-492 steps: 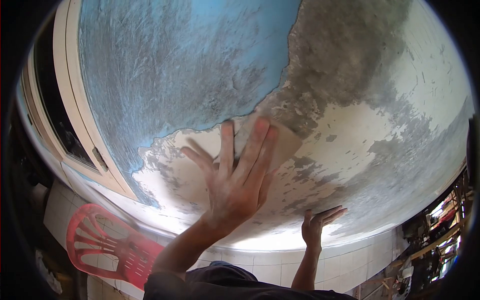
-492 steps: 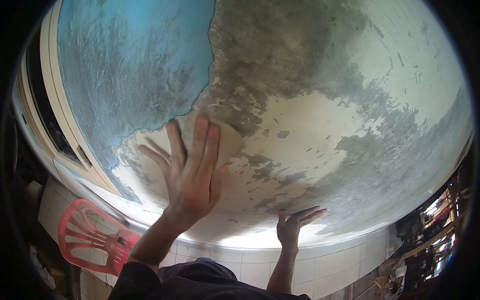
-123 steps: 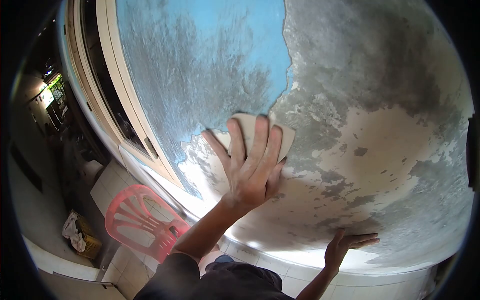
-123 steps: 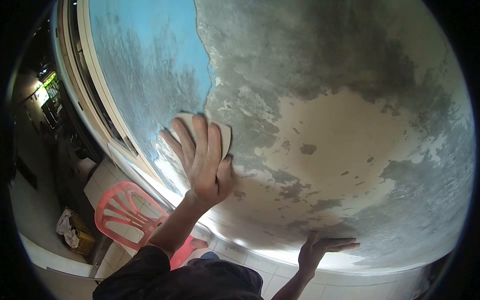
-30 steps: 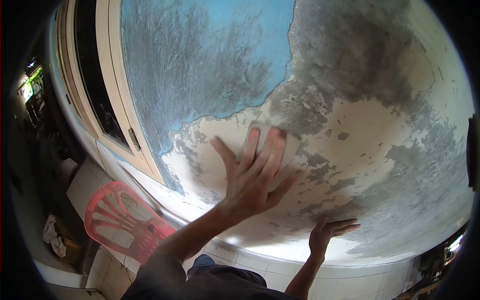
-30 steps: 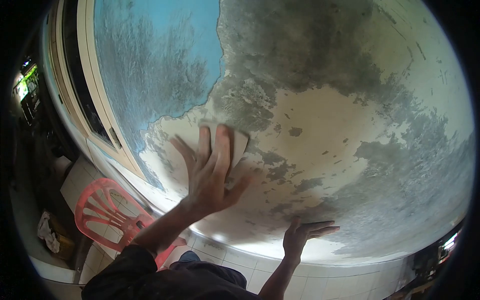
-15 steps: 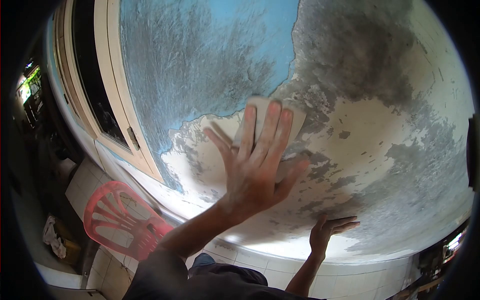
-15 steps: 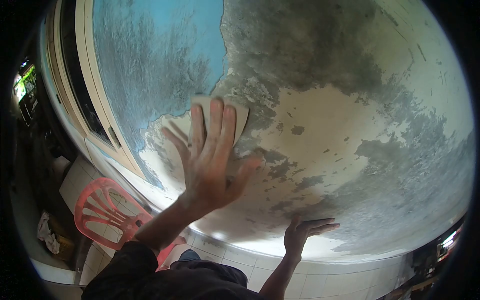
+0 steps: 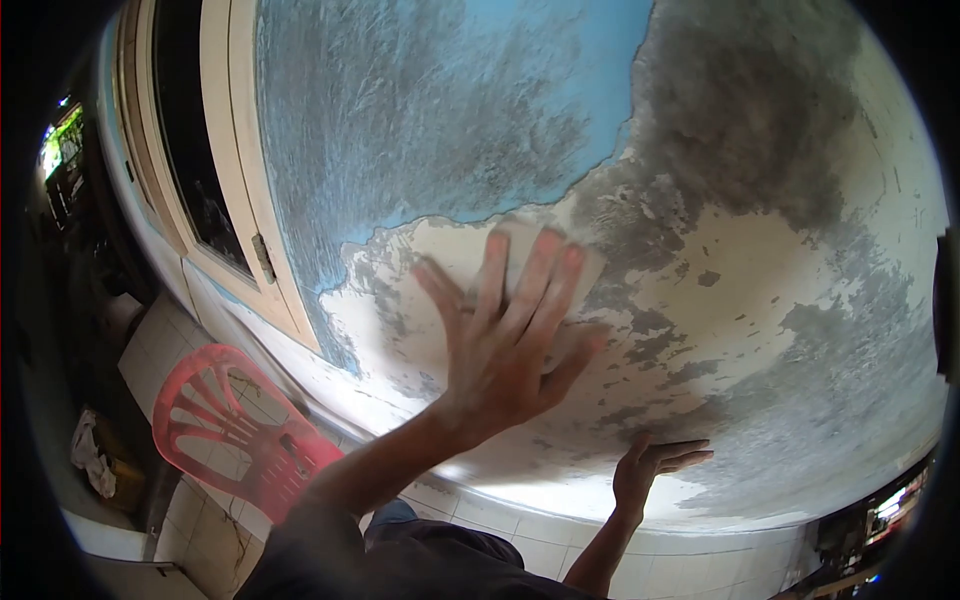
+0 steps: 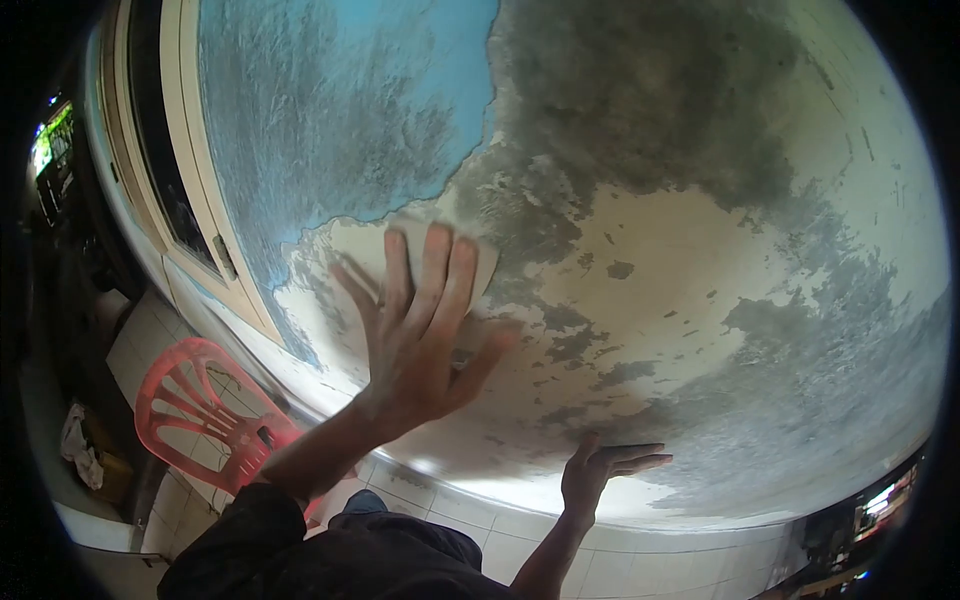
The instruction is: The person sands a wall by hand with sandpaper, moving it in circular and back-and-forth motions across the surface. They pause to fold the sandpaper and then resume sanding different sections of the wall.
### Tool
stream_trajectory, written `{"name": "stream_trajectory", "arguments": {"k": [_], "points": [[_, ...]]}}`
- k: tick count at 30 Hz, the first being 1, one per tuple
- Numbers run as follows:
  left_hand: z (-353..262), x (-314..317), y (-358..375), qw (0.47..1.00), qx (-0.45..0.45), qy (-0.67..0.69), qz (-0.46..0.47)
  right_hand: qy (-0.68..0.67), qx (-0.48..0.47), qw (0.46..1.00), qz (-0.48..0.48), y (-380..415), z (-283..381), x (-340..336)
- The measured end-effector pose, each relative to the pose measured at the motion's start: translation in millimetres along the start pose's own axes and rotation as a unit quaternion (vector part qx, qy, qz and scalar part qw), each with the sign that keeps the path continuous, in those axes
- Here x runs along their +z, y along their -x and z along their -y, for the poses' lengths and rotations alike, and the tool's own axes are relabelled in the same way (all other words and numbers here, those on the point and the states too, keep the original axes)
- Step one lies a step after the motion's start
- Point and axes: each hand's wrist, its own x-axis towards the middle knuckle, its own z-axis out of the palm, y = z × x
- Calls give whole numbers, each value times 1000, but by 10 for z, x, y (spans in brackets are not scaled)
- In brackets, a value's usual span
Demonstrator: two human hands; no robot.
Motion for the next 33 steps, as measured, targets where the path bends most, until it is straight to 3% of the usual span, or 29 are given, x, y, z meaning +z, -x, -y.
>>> {"name": "stream_trajectory", "arguments": {"k": [4,7,12,16,20,23,26,29,33], "points": [[-36,-118,-141,1000,18,-6,-1,5,1,1000,0,-16,-74,31],[-172,-72,102,997,-8,59,56,-7,-3,1000,-2,-16,-62,16],[-70,-92,-193,999,41,26,-12,3,-9,1000,-1,11,-74,26],[-140,-44,3,998,-4,61,25,-12,-33,999,-12,7,-22,16],[3,16,64,999,30,24,14,3,-43,999,-14,-9,-136,48],[22,-91,-151,999,34,10,-17,2,-27,1000,-7,-8,-104,47],[-29,-26,57,999,3,48,25,-21,-1,1000,2,-3,-4,3],[20,72,-40,998,32,29,-35,-32,-6,999,-5,12,-14,66],[29,-87,-295,995,61,64,-42,-26,8,1000,7,41,23,61]]}}
